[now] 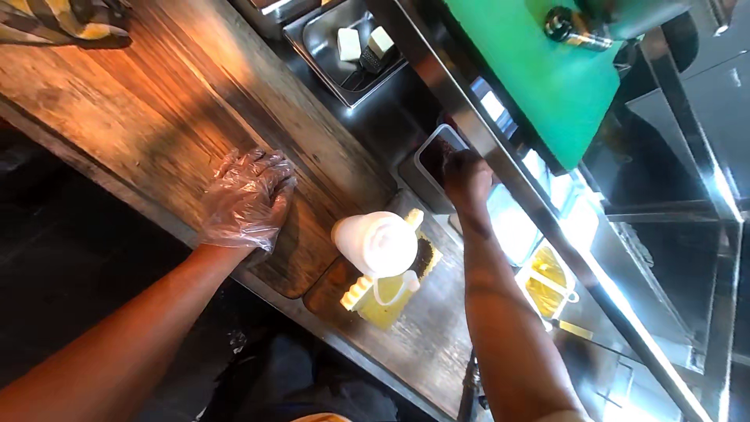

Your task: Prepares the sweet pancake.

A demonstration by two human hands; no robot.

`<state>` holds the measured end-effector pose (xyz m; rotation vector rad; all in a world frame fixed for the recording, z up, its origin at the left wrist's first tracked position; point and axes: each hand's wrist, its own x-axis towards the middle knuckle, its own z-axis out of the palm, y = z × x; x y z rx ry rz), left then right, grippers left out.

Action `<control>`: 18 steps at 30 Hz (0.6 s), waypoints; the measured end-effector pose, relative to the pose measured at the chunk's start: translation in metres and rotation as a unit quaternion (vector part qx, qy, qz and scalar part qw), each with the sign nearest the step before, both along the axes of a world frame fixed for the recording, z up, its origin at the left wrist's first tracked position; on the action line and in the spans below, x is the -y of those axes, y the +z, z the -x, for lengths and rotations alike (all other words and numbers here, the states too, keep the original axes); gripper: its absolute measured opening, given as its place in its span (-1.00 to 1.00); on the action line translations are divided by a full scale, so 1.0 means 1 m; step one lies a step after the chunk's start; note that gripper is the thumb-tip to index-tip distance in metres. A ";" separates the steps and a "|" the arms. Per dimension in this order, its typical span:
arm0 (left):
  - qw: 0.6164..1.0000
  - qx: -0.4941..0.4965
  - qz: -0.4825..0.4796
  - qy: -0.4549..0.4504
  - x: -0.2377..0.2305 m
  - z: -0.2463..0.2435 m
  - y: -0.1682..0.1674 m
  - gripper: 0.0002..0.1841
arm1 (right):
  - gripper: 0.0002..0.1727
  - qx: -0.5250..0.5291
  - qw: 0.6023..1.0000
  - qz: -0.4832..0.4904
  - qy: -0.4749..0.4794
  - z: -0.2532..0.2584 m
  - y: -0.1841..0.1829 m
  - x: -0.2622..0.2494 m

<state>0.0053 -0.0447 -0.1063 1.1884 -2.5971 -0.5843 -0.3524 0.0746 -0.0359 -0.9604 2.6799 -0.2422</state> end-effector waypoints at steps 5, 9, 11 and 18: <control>1.000 -0.005 0.002 0.001 0.000 0.000 0.003 -0.54 | -0.80 0.113 0.983 0.121 -0.081 0.012 -0.016 -0.013; 1.000 -0.003 -0.004 0.001 -0.001 0.000 0.005 -0.54 | -0.82 0.160 0.948 0.208 -0.181 0.019 -0.014 -0.030; 1.000 0.001 -0.006 0.001 -0.001 0.000 0.004 -0.54 | -0.88 0.208 0.914 0.279 -0.207 0.021 -0.016 -0.039; 1.000 0.006 -0.002 0.000 -0.001 0.000 0.005 -0.53 | -0.91 0.298 0.841 0.377 -0.247 -0.033 0.030 -0.072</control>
